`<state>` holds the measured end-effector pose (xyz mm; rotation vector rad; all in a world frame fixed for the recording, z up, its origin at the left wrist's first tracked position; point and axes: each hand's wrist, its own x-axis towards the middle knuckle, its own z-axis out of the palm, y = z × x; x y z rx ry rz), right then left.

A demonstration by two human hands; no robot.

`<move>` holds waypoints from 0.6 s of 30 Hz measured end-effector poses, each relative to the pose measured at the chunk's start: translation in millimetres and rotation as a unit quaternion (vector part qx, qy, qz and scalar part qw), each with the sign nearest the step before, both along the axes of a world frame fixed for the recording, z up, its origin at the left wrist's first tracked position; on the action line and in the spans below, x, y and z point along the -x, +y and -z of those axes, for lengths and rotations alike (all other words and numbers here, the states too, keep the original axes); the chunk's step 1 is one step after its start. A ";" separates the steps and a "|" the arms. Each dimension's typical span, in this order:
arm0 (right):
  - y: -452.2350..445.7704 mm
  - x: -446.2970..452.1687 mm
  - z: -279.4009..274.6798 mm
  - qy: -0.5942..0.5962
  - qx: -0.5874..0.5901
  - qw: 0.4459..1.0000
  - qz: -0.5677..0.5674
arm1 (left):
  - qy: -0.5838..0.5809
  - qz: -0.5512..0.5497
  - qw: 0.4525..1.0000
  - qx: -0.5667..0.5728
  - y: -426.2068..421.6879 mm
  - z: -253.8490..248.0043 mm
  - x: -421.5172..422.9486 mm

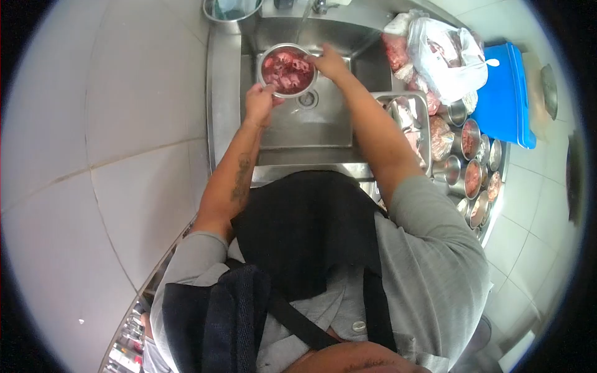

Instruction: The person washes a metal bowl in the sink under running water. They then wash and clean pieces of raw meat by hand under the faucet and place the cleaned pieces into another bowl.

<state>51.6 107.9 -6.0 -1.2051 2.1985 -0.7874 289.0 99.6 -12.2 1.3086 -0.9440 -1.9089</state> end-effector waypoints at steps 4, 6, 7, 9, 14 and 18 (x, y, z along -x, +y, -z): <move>27.4 -20.0 65.7 -0.458 -0.068 0.887 0.002 | -0.009 0.033 0.999 0.008 -5.4 41.0 -12.5; 26.0 -21.1 135.1 -0.396 -0.032 0.917 0.031 | -0.198 0.050 0.968 0.145 -8.2 18.7 -17.7; 29.6 -38.1 106.3 -0.321 -0.032 0.944 0.069 | -0.373 0.064 0.884 0.275 -4.7 10.2 -22.9; 31.6 -46.1 159.6 -0.225 -0.057 0.969 0.080 | -0.404 0.041 0.816 0.412 -9.3 25.6 -46.9; 22.0 -54.1 265.4 -0.162 -0.120 0.970 0.138 | -0.522 0.183 0.651 0.521 1.4 16.6 -85.9; 19.9 -62.1 360.8 -0.123 -0.122 0.971 0.165 | -0.525 0.181 0.653 0.515 -2.6 22.5 -80.2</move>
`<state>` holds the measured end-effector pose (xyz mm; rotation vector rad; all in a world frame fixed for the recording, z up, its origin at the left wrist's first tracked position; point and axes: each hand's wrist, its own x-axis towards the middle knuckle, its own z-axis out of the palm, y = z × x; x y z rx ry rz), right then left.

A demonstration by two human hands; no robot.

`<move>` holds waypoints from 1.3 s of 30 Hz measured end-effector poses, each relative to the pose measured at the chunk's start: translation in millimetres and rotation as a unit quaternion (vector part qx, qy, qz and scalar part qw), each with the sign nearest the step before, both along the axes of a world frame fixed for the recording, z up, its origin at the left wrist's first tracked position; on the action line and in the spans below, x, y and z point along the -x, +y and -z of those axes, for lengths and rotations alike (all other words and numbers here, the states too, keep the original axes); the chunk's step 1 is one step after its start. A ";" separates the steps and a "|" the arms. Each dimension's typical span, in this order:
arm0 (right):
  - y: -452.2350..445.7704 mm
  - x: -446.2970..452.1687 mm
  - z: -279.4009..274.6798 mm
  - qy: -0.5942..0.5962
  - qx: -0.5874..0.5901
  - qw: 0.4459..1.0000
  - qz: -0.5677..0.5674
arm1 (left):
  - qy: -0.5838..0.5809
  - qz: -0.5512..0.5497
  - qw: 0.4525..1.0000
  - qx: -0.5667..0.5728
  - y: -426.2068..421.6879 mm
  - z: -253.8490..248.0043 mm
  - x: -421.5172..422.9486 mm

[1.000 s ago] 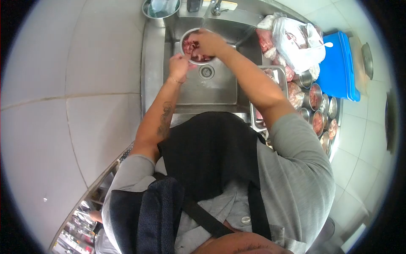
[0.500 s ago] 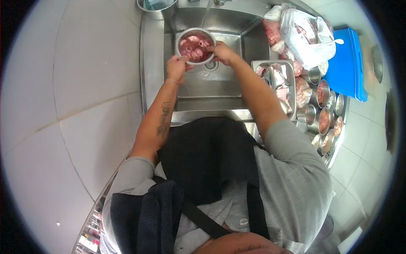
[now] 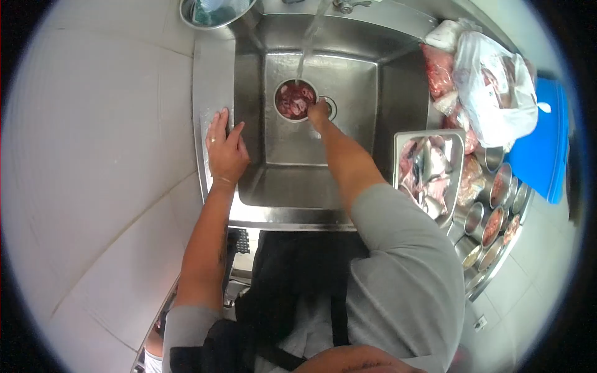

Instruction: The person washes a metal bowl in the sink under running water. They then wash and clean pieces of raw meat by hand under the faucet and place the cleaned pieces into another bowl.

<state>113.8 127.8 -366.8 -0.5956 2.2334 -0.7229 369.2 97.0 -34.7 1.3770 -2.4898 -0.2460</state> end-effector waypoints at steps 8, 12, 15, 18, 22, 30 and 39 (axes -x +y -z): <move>-25.0 -3.9 25.9 -0.109 0.026 0.993 0.029 | 0.014 -0.001 1.000 0.018 -2.5 5.3 1.5; -13.4 11.9 -7.6 -0.148 0.077 0.982 0.094 | 0.005 -0.006 1.000 0.013 -2.0 2.8 0.9; 5.0 41.5 -41.7 0.210 -0.094 0.973 -0.017 | 0.015 -0.012 1.000 0.015 -4.5 7.2 -0.6; 15.3 65.3 -61.0 0.207 -0.141 0.960 -0.123 | 0.020 -0.011 1.000 0.008 -5.2 5.6 -1.7; 10.6 77.6 -41.9 0.242 -0.171 0.925 -0.238 | 0.016 -0.019 1.000 0.000 -6.5 5.7 -0.2; 37.0 66.4 -11.9 0.149 -0.154 0.976 -0.029 | 0.030 -0.012 0.999 0.004 -0.5 6.2 -3.3; 86.3 -24.6 -188.8 -0.283 0.160 0.894 0.308 | 0.010 0.044 0.998 0.036 6.0 19.2 -16.2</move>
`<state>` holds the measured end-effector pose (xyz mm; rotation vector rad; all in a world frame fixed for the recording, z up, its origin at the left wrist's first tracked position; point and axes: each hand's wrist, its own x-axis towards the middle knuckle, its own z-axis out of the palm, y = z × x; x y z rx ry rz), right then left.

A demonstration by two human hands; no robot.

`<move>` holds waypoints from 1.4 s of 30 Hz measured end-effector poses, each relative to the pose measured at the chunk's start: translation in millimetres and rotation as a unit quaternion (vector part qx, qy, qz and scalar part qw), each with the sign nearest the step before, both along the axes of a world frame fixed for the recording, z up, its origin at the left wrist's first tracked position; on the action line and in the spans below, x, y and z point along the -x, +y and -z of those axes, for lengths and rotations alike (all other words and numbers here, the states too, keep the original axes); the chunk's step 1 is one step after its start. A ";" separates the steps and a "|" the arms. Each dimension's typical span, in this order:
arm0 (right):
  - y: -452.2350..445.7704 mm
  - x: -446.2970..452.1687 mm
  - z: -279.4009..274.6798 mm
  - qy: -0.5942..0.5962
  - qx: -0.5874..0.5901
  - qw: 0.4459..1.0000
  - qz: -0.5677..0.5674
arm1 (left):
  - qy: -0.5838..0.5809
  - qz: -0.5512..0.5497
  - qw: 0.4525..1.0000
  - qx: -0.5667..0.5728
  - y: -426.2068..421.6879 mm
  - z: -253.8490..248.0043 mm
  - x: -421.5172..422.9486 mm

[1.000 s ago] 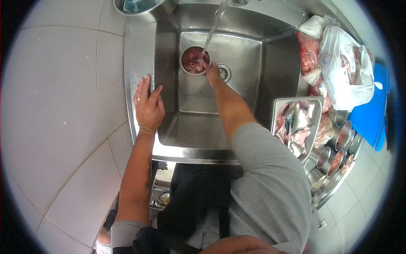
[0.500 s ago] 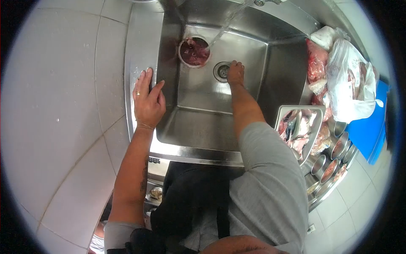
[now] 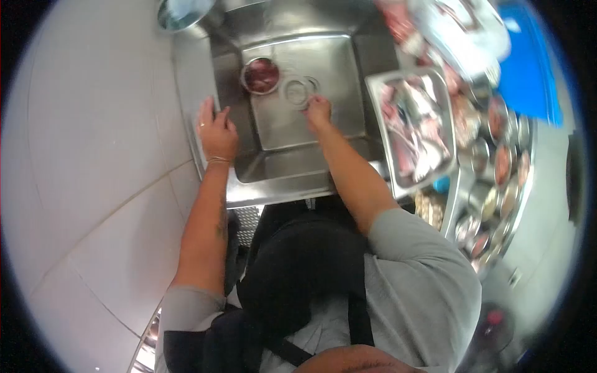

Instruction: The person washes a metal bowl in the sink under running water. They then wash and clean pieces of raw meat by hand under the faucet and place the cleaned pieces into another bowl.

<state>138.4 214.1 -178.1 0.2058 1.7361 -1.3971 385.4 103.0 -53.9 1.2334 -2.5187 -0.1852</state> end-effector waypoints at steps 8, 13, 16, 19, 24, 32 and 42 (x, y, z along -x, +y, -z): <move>257.2 -25.5 -196.5 -0.065 0.232 0.958 0.155 | 0.035 0.224 0.973 -0.033 130.8 -11.3 13.5; 501.2 -55.5 -205.1 0.066 0.227 0.896 0.375 | -0.090 0.301 0.947 -0.062 204.9 0.2 -0.5; 684.8 -99.8 -128.9 0.117 0.019 0.857 0.502 | -0.115 0.291 0.950 0.002 198.1 23.6 0.3; 867.6 -159.2 -48.5 0.154 -0.488 0.798 0.318 | -0.131 0.249 0.958 -0.047 204.7 12.0 4.1; 979.9 -170.7 -6.9 0.210 -0.690 0.693 -0.017 | -0.123 0.230 0.964 -0.059 204.2 18.0 -1.8; 1054.9 -291.6 155.3 0.264 -0.679 0.630 -0.268 | -0.135 0.192 0.967 -0.097 194.6 9.4 -2.7; 966.4 -243.1 13.4 0.176 -0.413 0.869 0.207 | -0.124 0.221 0.967 0.001 199.2 23.7 -13.5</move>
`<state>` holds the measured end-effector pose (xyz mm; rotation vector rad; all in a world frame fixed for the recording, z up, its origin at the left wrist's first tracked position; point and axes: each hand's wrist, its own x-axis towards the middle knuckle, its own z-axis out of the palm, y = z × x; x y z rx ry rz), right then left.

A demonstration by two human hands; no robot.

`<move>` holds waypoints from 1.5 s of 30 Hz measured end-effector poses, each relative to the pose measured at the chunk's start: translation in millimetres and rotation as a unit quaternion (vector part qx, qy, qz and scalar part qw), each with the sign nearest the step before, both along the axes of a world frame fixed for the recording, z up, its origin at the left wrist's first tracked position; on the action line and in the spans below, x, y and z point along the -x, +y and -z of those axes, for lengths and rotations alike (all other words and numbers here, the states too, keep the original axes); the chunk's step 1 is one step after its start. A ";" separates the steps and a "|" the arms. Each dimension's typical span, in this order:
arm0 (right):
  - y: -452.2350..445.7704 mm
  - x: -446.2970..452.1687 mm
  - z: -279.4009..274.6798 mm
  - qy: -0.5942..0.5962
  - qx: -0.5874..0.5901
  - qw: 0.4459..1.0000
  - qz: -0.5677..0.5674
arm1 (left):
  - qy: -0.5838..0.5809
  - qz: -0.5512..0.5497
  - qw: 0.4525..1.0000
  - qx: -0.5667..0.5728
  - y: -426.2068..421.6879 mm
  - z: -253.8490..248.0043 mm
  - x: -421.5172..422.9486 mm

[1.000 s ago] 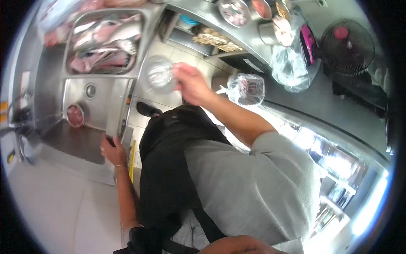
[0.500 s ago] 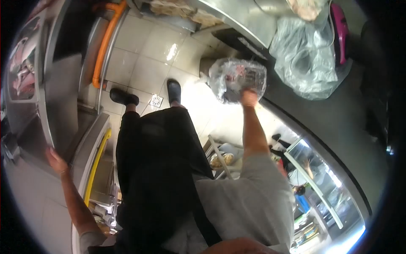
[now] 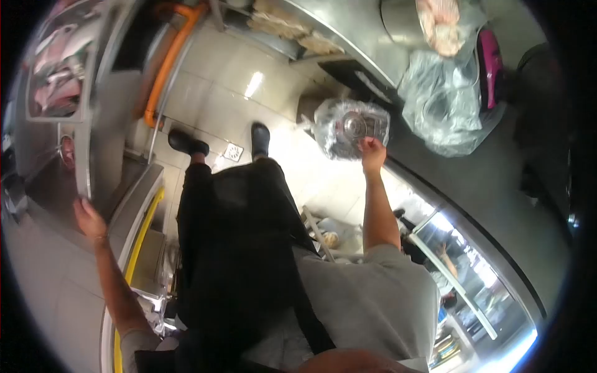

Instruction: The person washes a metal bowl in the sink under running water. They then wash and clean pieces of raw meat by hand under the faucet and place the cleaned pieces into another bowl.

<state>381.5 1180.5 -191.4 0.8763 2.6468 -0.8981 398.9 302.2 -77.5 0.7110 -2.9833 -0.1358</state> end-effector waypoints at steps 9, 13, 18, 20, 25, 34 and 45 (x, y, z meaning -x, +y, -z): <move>-475.7 186.3 -235.7 0.311 0.350 0.833 -0.295 | 0.105 -0.101 0.948 -0.284 -2.9 -25.4 24.4; -702.1 223.2 -265.8 0.404 0.225 0.688 -0.559 | 0.134 -0.142 0.977 -0.088 -77.7 -49.1 5.4; -919.4 270.6 -132.3 0.190 0.036 0.730 -0.655 | 0.069 -0.231 0.970 -0.016 -160.6 -51.1 -13.1; -957.8 290.7 -30.5 0.099 -0.022 0.774 -0.625 | 0.059 -0.241 0.969 -0.013 -167.8 -53.8 -13.4; -953.0 322.7 147.1 0.084 -0.126 0.658 -0.738 | 0.057 -0.263 0.963 -0.031 -176.8 -53.4 -5.0; -971.9 301.7 147.1 0.090 -0.039 0.892 -0.440 | 0.040 -0.277 0.958 -0.058 -191.0 -52.0 0.6; -1149.3 233.3 98.1 0.184 0.117 0.512 -0.831 | 0.035 -0.297 0.951 -0.081 -192.4 -52.1 1.6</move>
